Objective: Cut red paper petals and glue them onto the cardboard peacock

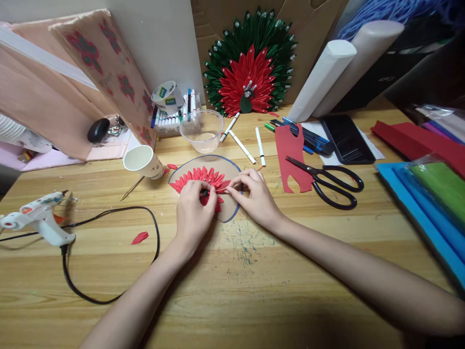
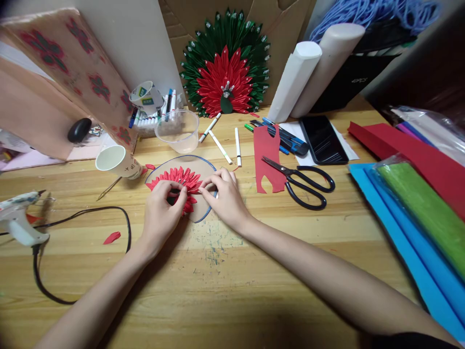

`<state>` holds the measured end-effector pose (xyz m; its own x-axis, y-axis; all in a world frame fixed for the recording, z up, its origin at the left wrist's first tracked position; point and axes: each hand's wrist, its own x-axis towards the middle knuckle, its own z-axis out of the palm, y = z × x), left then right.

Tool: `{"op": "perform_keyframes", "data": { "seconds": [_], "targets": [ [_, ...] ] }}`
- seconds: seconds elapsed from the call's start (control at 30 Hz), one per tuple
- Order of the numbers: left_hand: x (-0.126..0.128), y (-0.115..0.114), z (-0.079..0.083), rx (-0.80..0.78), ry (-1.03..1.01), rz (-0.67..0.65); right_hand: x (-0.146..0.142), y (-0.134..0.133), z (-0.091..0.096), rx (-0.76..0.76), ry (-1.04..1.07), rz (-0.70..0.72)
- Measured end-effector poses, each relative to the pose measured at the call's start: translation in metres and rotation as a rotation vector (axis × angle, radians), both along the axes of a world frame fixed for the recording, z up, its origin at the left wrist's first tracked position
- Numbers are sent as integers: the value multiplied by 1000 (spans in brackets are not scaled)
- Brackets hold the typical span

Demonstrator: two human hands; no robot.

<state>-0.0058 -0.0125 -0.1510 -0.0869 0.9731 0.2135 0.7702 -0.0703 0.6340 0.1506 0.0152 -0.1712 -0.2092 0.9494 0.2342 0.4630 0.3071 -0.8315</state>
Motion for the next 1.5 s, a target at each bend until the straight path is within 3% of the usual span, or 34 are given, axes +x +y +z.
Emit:
{"op": "perform_keyframes", "data": {
  "seconds": [0.93, 1.23, 1.5],
  "targets": [
    [-1, -1, -1, 4, 22, -2, 6, 7, -2, 115, -144, 117],
    [-1, -1, -1, 2, 17, -2, 7, 6, 3, 262, -247, 249],
    [0, -1, -1, 5, 23, -1, 7, 6, 2, 267, -256, 222]
  ]
}}
